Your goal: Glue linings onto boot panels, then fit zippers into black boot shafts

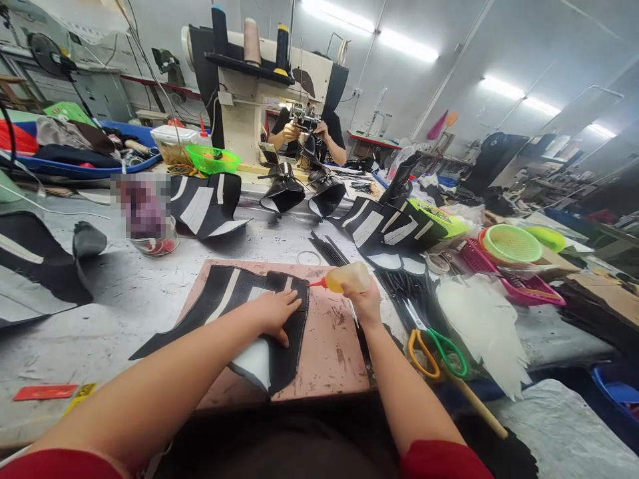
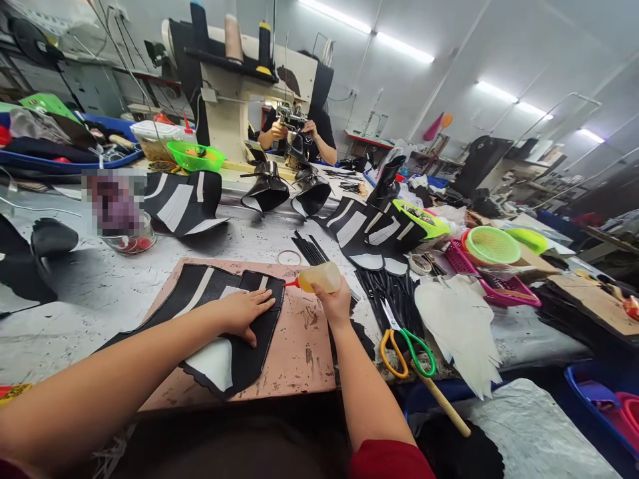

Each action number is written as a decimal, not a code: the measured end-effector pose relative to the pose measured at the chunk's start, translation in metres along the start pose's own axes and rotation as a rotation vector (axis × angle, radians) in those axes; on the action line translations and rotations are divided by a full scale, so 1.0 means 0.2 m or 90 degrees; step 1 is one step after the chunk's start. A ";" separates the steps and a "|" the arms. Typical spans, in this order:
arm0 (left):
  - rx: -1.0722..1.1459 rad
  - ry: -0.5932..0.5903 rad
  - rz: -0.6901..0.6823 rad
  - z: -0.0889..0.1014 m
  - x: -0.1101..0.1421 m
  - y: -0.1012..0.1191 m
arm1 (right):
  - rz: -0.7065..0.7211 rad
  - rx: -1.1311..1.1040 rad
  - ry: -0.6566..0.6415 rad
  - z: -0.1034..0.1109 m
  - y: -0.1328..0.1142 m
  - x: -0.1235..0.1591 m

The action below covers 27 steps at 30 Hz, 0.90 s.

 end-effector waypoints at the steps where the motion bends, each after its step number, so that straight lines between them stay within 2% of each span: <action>1: -0.003 0.002 -0.003 0.00 0.00 0.00 | 0.001 0.005 -0.006 0.00 0.00 0.00; 10: -0.048 -0.028 0.005 0.01 0.01 0.01 | -0.032 -0.063 0.001 -0.02 0.01 0.00; 15: -0.046 -0.032 0.009 0.02 0.01 0.02 | -0.021 -0.062 0.021 -0.01 0.03 -0.01; 20: -0.053 -0.035 0.008 0.02 0.01 0.02 | -0.029 -0.079 -0.014 -0.01 0.02 0.00; 23: -0.044 -0.030 0.006 0.02 0.01 0.02 | -0.035 -0.096 0.000 0.00 0.02 0.02; 27: -0.036 -0.031 0.008 0.02 0.00 0.02 | -0.083 -0.120 -0.019 0.02 0.06 0.03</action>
Point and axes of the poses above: each hand's wrist, its own x-axis away from the middle knuckle, its own z-axis out of the back of the hand, y = z × x, the point moved 5 cm from there along -x, towards the middle knuckle, and after that the axes turned 9 degrees about -z, right-handed, at the moved point
